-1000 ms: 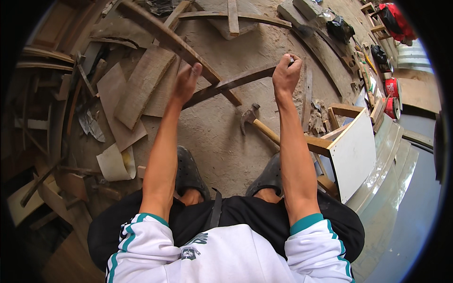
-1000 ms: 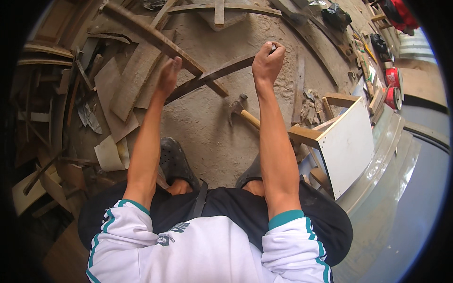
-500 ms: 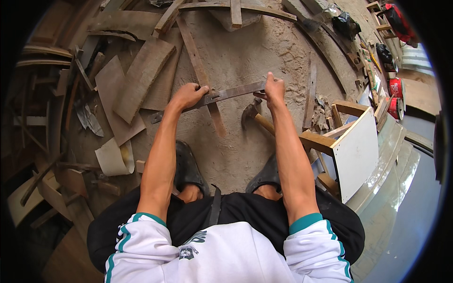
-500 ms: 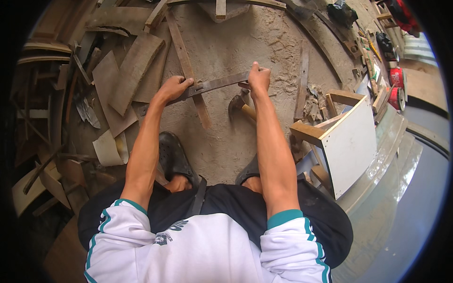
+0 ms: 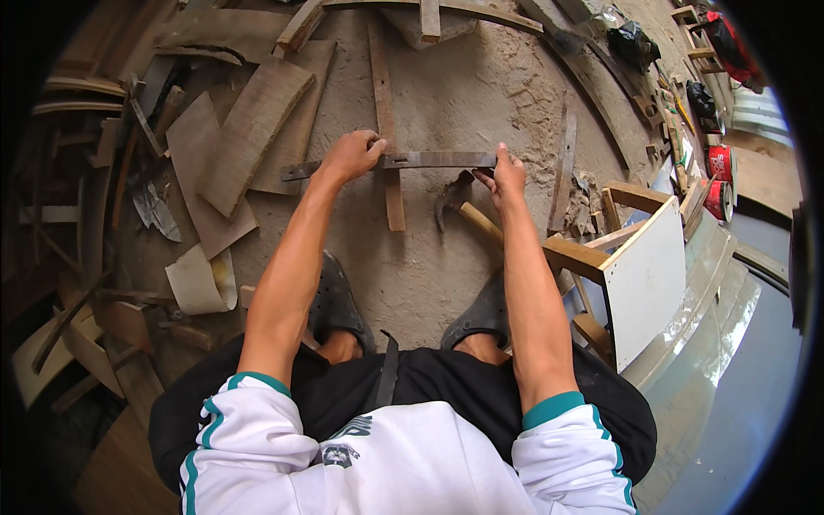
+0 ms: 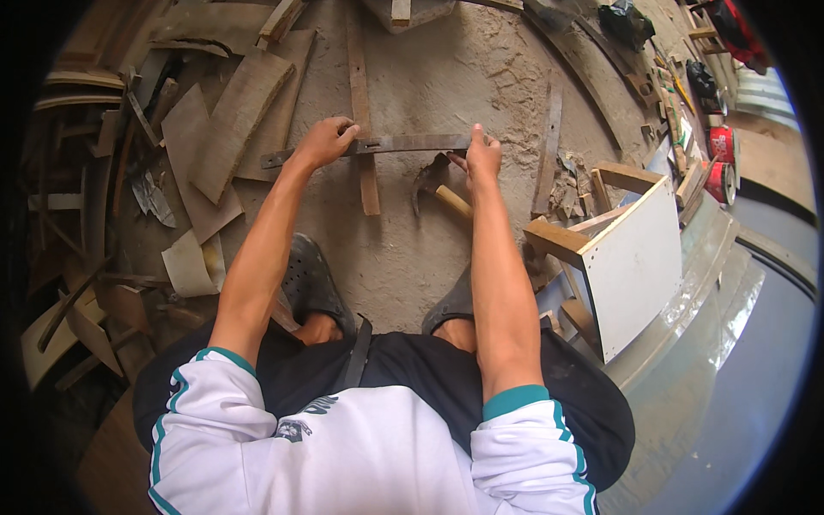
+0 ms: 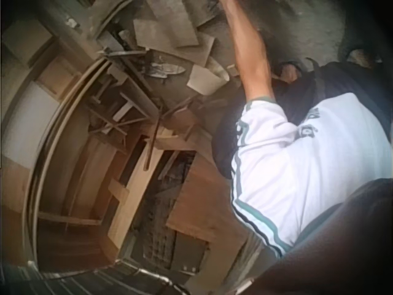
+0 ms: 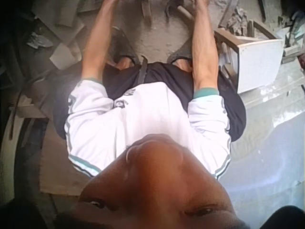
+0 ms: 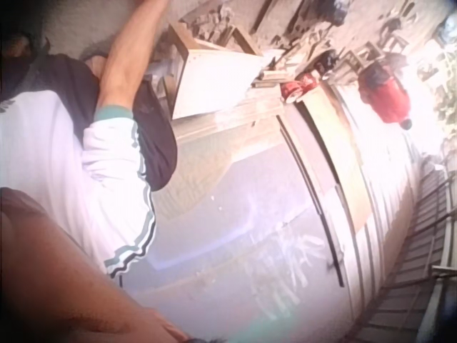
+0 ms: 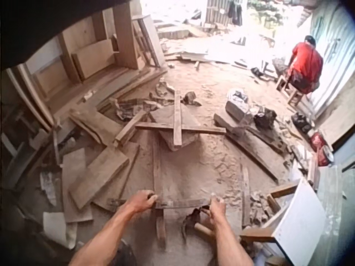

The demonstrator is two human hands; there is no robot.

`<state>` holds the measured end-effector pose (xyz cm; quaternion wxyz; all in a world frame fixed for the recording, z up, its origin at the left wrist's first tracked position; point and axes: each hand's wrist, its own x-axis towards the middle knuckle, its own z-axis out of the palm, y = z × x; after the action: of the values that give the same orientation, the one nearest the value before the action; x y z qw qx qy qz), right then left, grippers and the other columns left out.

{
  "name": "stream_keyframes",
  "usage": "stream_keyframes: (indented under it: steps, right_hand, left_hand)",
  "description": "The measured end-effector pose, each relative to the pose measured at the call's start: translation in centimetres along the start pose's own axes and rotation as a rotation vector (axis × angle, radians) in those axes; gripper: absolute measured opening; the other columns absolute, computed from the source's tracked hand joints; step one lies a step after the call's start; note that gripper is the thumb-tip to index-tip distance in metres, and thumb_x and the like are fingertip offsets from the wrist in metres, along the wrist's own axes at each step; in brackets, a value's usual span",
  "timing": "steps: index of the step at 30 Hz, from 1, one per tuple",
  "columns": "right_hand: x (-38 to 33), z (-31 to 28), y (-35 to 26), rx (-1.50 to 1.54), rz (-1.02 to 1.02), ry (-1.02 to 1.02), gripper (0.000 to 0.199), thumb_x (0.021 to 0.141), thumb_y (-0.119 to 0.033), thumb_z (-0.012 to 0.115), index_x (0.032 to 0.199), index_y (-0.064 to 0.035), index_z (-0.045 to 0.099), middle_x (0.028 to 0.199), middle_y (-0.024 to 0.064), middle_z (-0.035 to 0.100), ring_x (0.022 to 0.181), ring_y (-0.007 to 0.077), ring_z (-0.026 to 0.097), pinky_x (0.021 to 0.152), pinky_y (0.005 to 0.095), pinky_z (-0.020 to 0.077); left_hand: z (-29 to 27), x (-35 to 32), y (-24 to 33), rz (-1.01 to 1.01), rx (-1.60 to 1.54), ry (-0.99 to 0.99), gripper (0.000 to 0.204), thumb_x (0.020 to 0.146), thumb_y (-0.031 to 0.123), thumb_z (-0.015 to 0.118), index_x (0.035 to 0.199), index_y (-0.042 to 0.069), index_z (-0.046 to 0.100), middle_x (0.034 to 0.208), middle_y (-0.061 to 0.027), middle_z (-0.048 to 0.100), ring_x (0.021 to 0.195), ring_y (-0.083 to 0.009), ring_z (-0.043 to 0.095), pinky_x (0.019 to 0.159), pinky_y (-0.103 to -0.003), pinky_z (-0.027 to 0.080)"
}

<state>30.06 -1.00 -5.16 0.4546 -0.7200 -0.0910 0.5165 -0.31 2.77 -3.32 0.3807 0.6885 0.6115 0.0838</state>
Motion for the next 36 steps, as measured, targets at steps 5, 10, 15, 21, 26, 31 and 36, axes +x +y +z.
stream_keyframes:
  steps: [5,10,15,21,26,31,36]
  right_hand:
    - [1.5,-4.2,-1.2,-0.046,0.025,-0.008,0.039,0.101,-0.028,0.057,0.128,-0.0001,0.054,0.107,0.0128,0.062,0.083,0.0257,0.067,0.065,0.0392,0.0624]
    - [3.4,-8.5,-2.5,-0.345,-0.126,0.145,0.023,0.097,-0.013,0.059,0.116,-0.0001,0.064,0.094,0.0092,0.066,0.073,0.0166,0.065,0.057,0.0318,0.0600]
    - [3.9,-9.8,-2.5,-0.694,-0.153,0.197,0.015,0.089,-0.009,0.067,0.101,-0.0014,0.072,0.080,0.0076,0.068,0.069,0.0156,0.066,0.056,0.0316,0.0595]
    - [2.5,-9.9,0.2,-1.016,-0.603,-0.126,0.022,0.081,-0.012,0.072,0.102,-0.0054,0.075,0.095,0.0099,0.070,0.086,0.0228,0.068,0.077,0.0333,0.0541]
    - [0.7,-9.8,0.2,-1.057,-0.674,-0.189,0.018,0.077,-0.015,0.076,0.094,-0.0076,0.076,0.090,0.0165,0.064,0.085,0.0324,0.065,0.077,0.0422,0.0515]
    - [0.8,-11.6,1.6,-1.146,-0.841,-0.221,0.013,0.082,-0.013,0.074,0.093,-0.0064,0.074,0.093,0.0163,0.063,0.085,0.0315,0.064,0.076,0.0401,0.0508]
    - [0.0,-11.1,2.5,-1.177,-0.924,-0.134,0.014,0.085,-0.013,0.070,0.097,-0.0052,0.069,0.092,0.0178,0.062,0.090,0.0366,0.062,0.078,0.0448,0.0495]
  left_hand:
    - [-0.9,-1.1,2.5,-0.094,-0.089,-0.127,0.067,0.087,0.049,0.069,0.132,0.000,0.061,0.115,-0.0200,0.070,0.108,-0.0325,0.067,0.092,-0.040,0.052]
    - [-1.0,-1.7,2.7,-0.120,-0.055,-0.114,0.078,0.081,0.051,0.076,0.138,0.001,0.056,0.117,-0.0181,0.070,0.113,-0.0314,0.065,0.096,-0.039,0.050]
    - [-0.1,-1.2,1.4,-0.083,-0.040,-0.103,0.074,0.083,0.048,0.075,0.138,0.001,0.056,0.115,-0.0150,0.071,0.110,-0.0294,0.067,0.097,-0.038,0.050]
    - [-1.0,-0.9,0.6,-0.003,-0.089,-0.225,0.068,0.085,0.033,0.072,0.141,-0.001,0.051,0.122,-0.0189,0.068,0.115,-0.0315,0.063,0.099,-0.039,0.048]
    - [-3.1,-1.1,1.6,0.040,-0.138,-0.363,0.068,0.086,0.024,0.069,0.144,-0.005,0.046,0.131,-0.0208,0.063,0.122,-0.0315,0.060,0.102,-0.038,0.046]
    - [-2.3,-1.3,1.4,-0.042,-0.227,-0.258,0.065,0.084,0.024,0.069,0.141,-0.002,0.050,0.124,-0.0185,0.068,0.114,-0.0301,0.064,0.098,-0.038,0.048]
    - [-0.8,-1.2,0.5,-0.054,-0.170,-0.156,0.068,0.084,0.032,0.074,0.139,-0.001,0.053,0.122,-0.0170,0.069,0.115,-0.0301,0.065,0.099,-0.039,0.049]
